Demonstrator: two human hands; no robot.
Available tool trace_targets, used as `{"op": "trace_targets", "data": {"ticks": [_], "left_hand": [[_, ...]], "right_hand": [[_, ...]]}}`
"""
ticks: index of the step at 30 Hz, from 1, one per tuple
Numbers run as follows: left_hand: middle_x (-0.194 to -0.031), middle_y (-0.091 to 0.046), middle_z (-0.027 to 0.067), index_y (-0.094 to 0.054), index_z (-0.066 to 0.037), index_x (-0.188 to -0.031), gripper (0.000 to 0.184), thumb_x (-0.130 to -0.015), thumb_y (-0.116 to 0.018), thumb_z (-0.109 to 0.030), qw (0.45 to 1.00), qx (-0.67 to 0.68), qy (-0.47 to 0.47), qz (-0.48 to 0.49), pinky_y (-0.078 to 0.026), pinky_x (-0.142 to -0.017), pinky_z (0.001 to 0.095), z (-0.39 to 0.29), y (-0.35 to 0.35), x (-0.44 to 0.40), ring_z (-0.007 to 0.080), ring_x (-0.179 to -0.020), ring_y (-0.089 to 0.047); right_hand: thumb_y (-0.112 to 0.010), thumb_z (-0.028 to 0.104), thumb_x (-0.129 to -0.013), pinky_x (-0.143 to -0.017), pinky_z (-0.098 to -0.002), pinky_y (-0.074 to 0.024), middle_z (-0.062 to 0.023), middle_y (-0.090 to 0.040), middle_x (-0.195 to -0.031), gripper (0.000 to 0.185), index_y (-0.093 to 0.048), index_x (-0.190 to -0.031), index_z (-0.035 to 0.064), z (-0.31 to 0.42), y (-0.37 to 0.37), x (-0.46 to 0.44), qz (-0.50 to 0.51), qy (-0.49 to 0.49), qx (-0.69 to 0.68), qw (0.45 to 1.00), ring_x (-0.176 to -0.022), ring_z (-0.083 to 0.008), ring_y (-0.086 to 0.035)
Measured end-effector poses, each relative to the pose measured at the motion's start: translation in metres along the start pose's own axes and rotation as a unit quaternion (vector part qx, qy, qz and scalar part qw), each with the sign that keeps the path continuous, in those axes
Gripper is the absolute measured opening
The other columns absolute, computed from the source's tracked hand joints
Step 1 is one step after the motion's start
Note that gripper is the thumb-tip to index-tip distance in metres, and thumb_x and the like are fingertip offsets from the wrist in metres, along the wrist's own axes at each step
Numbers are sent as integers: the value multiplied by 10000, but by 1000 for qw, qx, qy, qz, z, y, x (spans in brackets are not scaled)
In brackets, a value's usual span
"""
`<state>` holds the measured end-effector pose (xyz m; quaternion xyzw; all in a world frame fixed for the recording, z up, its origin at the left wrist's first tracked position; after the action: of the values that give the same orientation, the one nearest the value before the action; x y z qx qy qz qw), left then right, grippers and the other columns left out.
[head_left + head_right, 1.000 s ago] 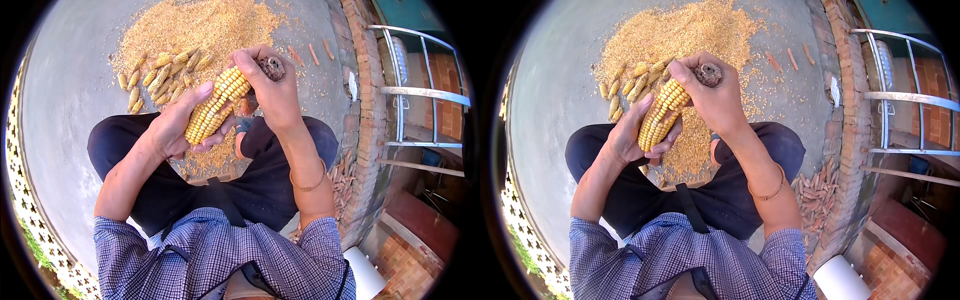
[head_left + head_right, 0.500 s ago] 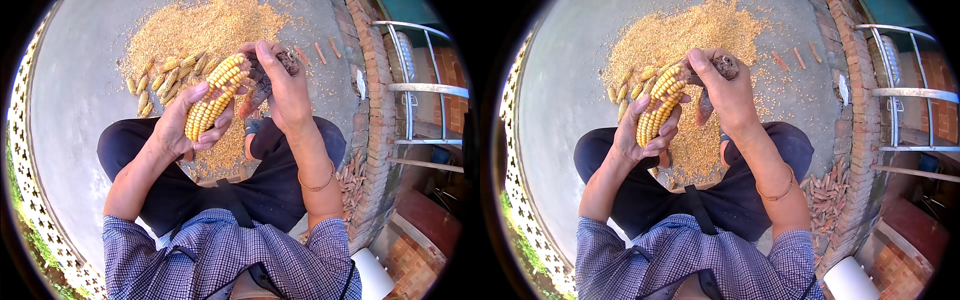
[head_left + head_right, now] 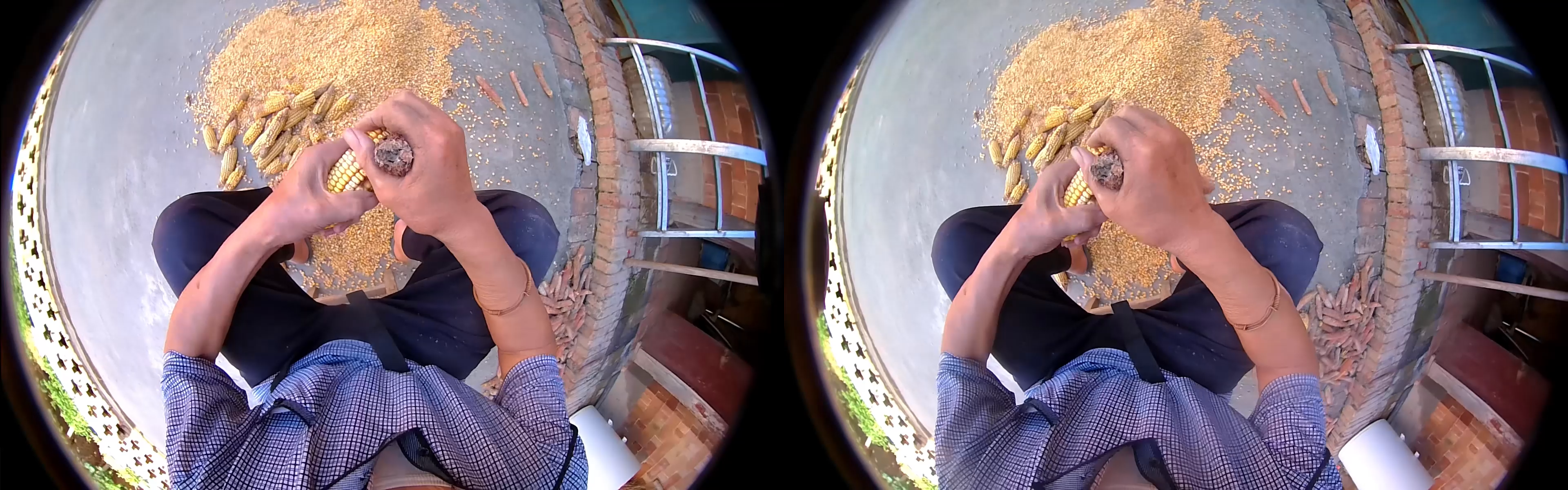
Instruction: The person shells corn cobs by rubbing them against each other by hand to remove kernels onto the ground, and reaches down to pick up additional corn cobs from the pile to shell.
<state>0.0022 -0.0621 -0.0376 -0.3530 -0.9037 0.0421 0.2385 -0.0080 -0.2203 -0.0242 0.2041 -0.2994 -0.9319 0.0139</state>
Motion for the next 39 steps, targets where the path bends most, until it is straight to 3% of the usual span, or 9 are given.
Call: {"op": "trace_targets", "data": {"ticks": [2,7,13,16,21,26,31,35,39], "left_hand": [[-697,-571,47,-527,45,-1124,362,-805,-657,-66,1000,-19,-7,10,-393,-445,226,4,-1,-1,82,-511,-517],[-968,-675,134,-548,61,-1155,434,-744,-645,-42,942,-298,-143,-64,-455,-922,375,10,-5,-8,227,-989,-619],[-1003,-667,139,-531,79,-1181,496,-745,-701,-87,901,-405,-92,-123,-457,-911,335,2,-5,-13,217,-987,-621],[-957,-668,123,-525,100,-1178,511,-760,-723,-119,943,-261,-174,-113,-470,-869,367,4,-3,-10,229,-940,-626],[-653,-516,-24,-520,51,-1178,448,-789,-709,-66,987,-86,-81,-106,-322,-424,186,8,5,-12,23,-491,-448],[-771,-621,68,-545,67,-1091,394,-775,-715,-95,963,-156,-166,-144,-460,-575,278,24,12,-26,115,-665,-591],[-920,-663,254,-544,65,-1084,418,-718,-712,-49,888,-363,-236,-157,-518,-735,421,7,1,-16,384,-889,-669],[-993,-660,188,-519,32,-1193,509,-724,-705,-34,904,-363,-153,-166,-472,-878,398,10,0,-17,301,-984,-647],[-871,-627,126,-512,29,-1173,449,-772,-700,-46,937,-275,-173,-128,-488,-645,326,10,5,-16,206,-719,-616]], "right_hand": [[-739,117,-741,-654,-402,-488,-119,-625,-776,167,-611,-796,25,1,-2,-2,-30,-12,9,999,-751,-293,-635],[-728,119,-763,-546,-411,-471,-160,-625,-653,171,-614,-727,-3,-1,-8,-13,-104,-36,74,991,-584,-324,-620],[-723,210,-843,-517,-318,-462,-103,-653,-607,272,-657,-683,0,-37,-4,-20,-109,-278,-204,932,-507,-180,-600],[-693,197,-879,-607,-286,-498,-77,-690,-739,229,-684,-769,-4,-44,6,-20,-142,-332,-358,861,-659,-134,-640],[-647,163,-915,-829,-306,-525,-112,-708,-954,194,-682,-986,-14,-34,5,-19,-125,-247,-314,908,-883,-173,-670],[-744,157,-813,-807,-353,-509,-104,-654,-912,224,-676,-962,5,-5,-23,-12,-81,44,20,996,-840,-248,-637],[-726,114,-783,-680,-373,-498,-134,-654,-817,140,-661,-822,-4,-3,-28,-13,-76,-92,45,992,-737,-282,-649],[-701,117,-780,-615,-402,-485,-181,-624,-681,170,-635,-701,-18,-9,-23,-24,-83,-191,26,978,-622,-316,-630],[-703,158,-835,-653,-316,-500,-123,-703,-779,184,-688,-779,-17,-33,-7,-34,-105,-305,-217,921,-674,-191,-660]]}}
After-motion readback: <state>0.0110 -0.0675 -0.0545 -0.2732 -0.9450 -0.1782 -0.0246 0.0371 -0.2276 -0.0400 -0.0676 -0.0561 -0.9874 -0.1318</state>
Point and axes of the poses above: each hand's wrist, its own x-axis away from the middle knuckle, its own y-axis out of the back of the hand, z = x × y, the point moved 2 cm from there along -x, towards the middle knuckle
